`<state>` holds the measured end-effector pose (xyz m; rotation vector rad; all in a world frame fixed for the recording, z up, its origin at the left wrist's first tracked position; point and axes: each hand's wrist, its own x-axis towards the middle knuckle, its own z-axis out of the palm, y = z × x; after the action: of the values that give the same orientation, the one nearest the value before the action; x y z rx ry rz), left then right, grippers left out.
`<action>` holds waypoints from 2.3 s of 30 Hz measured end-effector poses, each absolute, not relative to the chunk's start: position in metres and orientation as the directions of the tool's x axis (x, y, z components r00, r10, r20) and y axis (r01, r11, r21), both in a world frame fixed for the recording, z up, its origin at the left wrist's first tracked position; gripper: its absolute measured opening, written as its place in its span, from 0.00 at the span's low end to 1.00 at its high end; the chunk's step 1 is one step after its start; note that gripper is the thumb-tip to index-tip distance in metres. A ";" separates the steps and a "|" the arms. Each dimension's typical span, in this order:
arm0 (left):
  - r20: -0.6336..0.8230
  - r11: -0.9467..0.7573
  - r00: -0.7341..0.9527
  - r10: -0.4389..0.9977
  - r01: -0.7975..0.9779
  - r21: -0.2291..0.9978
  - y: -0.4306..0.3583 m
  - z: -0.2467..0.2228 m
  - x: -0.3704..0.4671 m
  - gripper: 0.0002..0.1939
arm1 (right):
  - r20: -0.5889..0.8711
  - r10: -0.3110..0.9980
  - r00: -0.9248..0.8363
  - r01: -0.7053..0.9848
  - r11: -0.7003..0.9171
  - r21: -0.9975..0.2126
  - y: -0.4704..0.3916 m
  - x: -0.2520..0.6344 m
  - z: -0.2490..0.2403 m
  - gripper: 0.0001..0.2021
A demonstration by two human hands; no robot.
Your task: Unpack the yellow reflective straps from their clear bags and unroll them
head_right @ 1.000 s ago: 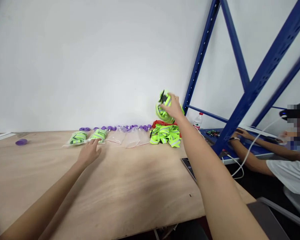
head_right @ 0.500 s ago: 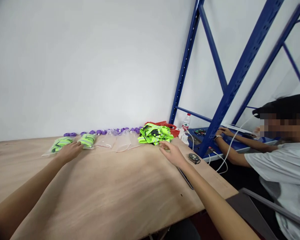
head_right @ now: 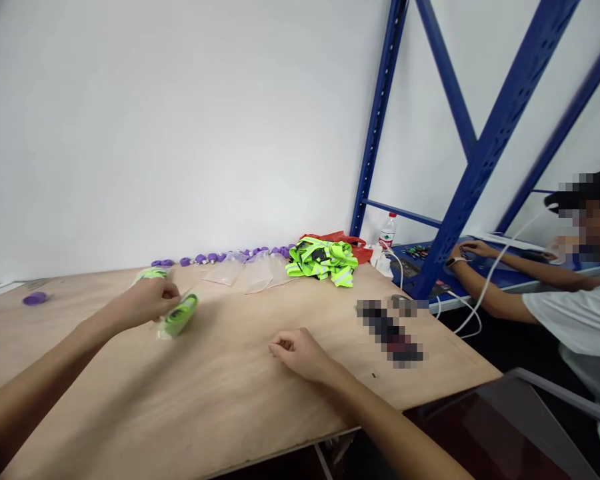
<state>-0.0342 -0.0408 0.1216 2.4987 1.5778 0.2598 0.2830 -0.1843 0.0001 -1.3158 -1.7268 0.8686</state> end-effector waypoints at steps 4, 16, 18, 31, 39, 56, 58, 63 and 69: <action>-0.153 -0.267 0.551 0.820 0.605 0.751 -0.091 0.117 0.001 0.09 | 0.011 0.957 -0.289 0.046 0.025 -0.999 -0.166 0.244 0.008 0.21; -0.052 -0.206 0.614 0.787 0.341 0.917 -0.086 0.072 0.063 0.17 | 0.074 0.944 -0.321 -0.326 -0.037 -0.945 -0.108 0.240 0.011 0.22; -0.038 -0.203 0.589 0.808 0.338 0.919 -0.085 0.068 0.064 0.17 | 0.076 0.944 -0.321 -0.354 -0.046 -0.934 -0.108 0.243 0.009 0.21; 0.046 -0.255 0.515 0.856 0.343 0.904 -0.090 0.054 0.076 0.11 | 0.020 0.950 -0.311 -0.362 -0.099 -0.927 -0.102 0.250 0.000 0.20; 0.151 -0.279 0.360 0.921 0.335 0.900 -0.073 0.064 0.053 0.15 | 0.098 0.971 -0.218 -0.249 0.041 -0.968 -0.098 0.260 -0.009 0.18; 0.092 -0.613 0.693 0.715 0.559 0.558 -0.051 0.027 0.007 0.38 | 0.291 0.850 -0.439 0.529 0.507 -0.680 -0.106 0.257 -0.007 0.31; 0.065 -0.596 0.699 0.712 0.554 0.582 -0.052 0.030 0.007 0.38 | 0.308 0.842 -0.444 0.597 0.534 -0.599 -0.107 0.252 -0.005 0.29; 0.066 -0.518 0.665 0.744 0.512 0.686 -0.046 0.032 -0.005 0.39 | 0.332 0.900 -0.283 0.334 0.417 -0.846 -0.105 0.243 -0.014 0.18; 0.069 -0.248 0.560 0.826 0.249 0.936 -0.034 0.029 -0.024 0.36 | 0.154 0.982 -0.112 -0.052 0.149 -0.988 -0.100 0.252 -0.025 0.24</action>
<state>-0.0242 -0.0340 0.0288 1.7798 0.8889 0.7113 0.2518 -0.0995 -0.0249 -1.0077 -1.3286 1.1985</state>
